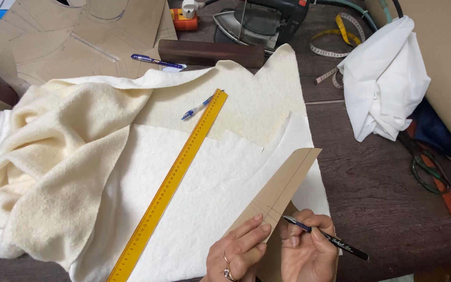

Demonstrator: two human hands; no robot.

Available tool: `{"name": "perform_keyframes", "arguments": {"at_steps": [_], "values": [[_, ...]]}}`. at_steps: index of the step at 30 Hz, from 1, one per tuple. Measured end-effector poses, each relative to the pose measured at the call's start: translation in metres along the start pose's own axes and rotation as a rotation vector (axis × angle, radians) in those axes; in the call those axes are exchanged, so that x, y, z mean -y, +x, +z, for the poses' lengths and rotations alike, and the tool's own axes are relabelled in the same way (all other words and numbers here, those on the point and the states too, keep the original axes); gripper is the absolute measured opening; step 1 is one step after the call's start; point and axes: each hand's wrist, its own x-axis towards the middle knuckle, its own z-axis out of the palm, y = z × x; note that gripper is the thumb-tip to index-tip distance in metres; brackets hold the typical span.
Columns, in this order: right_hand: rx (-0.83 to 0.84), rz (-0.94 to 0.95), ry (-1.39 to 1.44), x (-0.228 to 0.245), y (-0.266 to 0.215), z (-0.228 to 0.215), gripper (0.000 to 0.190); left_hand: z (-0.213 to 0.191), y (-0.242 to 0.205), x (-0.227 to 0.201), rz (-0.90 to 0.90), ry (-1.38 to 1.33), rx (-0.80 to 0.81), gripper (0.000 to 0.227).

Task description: The person uses a yellow ruler and a black pen to draw straight lines on a brown paper pattern piece. They measure and mark the paper, which is placed on a white fabric surface, to create a garment pattern.

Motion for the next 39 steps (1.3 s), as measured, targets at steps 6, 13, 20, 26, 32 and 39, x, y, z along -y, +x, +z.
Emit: {"name": "perform_keyframes", "arguments": {"at_steps": [6, 13, 20, 26, 32, 39], "values": [[-0.001, 0.001, 0.006, 0.000, 0.001, 0.001, 0.008, 0.000, -0.001, 0.000, -0.021, 0.010, -0.003, 0.007], [0.017, -0.003, -0.005, 0.000, 0.001, 0.004, 0.010, 0.000, 0.001, 0.000, -0.025, 0.000, -0.006, 0.010], [0.021, -0.009, 0.010, -0.001, 0.001, 0.004, 0.009, 0.001, -0.001, 0.003, 0.001, -0.002, -0.012, 0.009], [0.027, -0.003, 0.015, 0.000, 0.001, 0.004, 0.010, 0.001, 0.000, -0.001, -0.054, 0.013, -0.031, 0.008], [0.046, -0.011, 0.066, 0.002, 0.005, -0.003, 0.010, -0.002, -0.011, 0.008, -0.249, -0.206, -0.129, 0.005], [0.003, -0.034, -0.035, 0.010, 0.011, -0.004, 0.009, -0.015, -0.011, 0.024, -0.600, -0.337, -0.430, 0.013]]}}
